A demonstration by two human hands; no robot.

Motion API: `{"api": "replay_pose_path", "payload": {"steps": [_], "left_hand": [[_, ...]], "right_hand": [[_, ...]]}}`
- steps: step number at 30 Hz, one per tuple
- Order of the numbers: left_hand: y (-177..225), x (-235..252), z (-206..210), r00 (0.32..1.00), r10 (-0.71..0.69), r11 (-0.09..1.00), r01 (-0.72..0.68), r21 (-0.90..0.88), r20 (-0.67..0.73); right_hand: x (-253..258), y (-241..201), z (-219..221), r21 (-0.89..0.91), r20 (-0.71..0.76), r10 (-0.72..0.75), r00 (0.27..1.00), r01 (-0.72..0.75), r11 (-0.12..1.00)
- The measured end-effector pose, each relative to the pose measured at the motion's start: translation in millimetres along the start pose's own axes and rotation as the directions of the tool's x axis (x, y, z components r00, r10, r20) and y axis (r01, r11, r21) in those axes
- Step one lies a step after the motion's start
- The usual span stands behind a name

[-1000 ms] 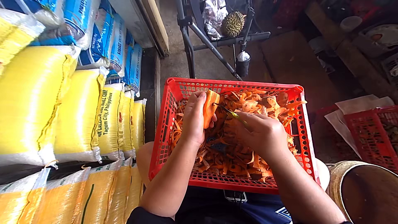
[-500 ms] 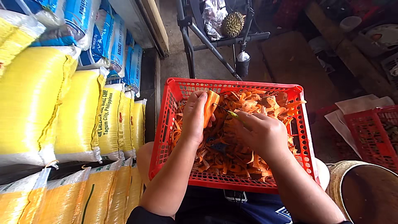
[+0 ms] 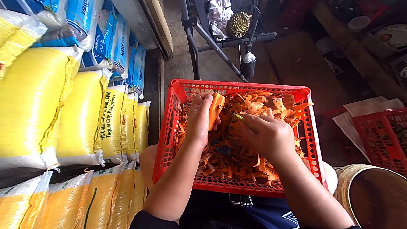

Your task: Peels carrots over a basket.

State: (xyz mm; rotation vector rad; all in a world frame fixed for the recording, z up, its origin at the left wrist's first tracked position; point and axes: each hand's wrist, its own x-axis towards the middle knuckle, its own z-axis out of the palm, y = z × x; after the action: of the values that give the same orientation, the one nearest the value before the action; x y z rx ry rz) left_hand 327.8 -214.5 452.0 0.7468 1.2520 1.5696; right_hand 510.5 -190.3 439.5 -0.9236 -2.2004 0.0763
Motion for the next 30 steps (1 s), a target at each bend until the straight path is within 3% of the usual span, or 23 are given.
{"api": "replay_pose_path", "payload": {"steps": [15,30], "left_hand": [[-0.6,-0.3,-0.6,1.0,0.015,1.0,-0.015,0.006,-0.005],[-7.4,0.3,0.3,0.991,0.133,0.985,-0.129,0.115,-0.032]], "right_hand": [[-0.3,1.3,-0.3,0.036,0.027,0.008,1.0,-0.009,0.999],[-1.1,-0.9,2.3,0.188,0.17,0.139,0.976,-0.171,0.967]]}}
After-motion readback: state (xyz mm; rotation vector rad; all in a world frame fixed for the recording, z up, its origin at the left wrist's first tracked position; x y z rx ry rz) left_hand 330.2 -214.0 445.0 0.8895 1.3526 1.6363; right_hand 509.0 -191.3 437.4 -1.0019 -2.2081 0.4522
